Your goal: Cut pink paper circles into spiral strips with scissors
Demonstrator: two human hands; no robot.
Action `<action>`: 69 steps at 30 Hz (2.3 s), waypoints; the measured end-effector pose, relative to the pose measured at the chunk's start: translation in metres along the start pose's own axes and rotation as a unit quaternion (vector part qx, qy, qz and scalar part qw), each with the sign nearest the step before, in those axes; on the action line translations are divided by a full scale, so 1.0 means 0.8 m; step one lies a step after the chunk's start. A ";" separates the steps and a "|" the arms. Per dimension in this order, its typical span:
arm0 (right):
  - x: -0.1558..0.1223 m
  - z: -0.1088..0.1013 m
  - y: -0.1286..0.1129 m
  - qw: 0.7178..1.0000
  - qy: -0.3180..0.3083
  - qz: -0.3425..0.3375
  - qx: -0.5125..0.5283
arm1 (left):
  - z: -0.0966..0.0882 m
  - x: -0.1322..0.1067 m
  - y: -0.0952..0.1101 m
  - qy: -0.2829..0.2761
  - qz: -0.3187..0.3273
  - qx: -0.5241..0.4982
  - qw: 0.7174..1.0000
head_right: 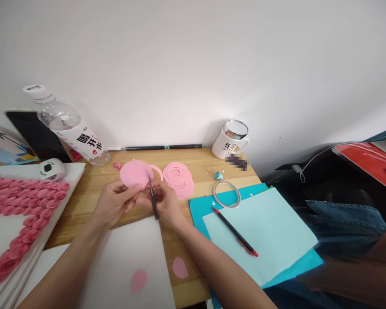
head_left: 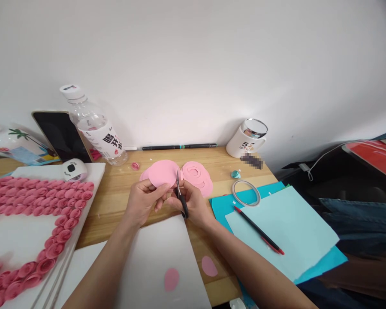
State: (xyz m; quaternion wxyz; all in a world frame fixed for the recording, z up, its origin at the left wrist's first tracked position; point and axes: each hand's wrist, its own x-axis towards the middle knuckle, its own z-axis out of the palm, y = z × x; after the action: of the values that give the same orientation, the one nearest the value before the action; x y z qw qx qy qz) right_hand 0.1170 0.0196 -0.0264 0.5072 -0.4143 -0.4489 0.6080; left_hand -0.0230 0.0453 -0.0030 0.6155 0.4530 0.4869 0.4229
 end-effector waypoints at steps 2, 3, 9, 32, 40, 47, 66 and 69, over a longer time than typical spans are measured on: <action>-0.001 0.000 -0.001 1.000 0.000 0.000 0.003 | 0.000 0.000 0.001 0.004 0.003 0.002 1.000; -0.001 0.000 -0.001 1.000 0.001 0.001 0.003 | 0.000 0.000 0.001 0.006 0.004 0.002 1.000; -0.001 0.002 -0.006 1.000 0.002 0.011 0.016 | 0.001 -0.001 0.004 0.008 0.005 -0.010 1.000; -0.001 -0.003 0.000 0.999 -0.005 0.039 0.014 | -0.004 0.005 0.000 0.020 0.025 -0.059 0.998; -0.002 -0.002 0.008 0.999 -0.005 0.039 0.011 | -0.005 0.003 0.001 -0.024 0.012 -0.084 0.996; -0.001 0.001 0.007 0.999 -0.001 0.029 0.017 | -0.001 0.003 -0.002 -0.009 0.007 -0.051 0.999; 0.001 -0.002 -0.003 0.999 -0.005 0.010 0.031 | -0.003 0.002 0.000 -0.001 0.015 -0.035 0.999; 0.001 -0.003 -0.004 1.000 -0.006 0.015 0.026 | -0.004 0.002 0.002 0.003 0.010 -0.043 0.999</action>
State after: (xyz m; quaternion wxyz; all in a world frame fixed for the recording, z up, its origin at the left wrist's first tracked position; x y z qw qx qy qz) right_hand 0.1197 0.0209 -0.0243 0.5060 -0.4035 -0.4296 0.6298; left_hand -0.0256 0.0478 -0.0022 0.6287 0.4298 0.4654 0.4511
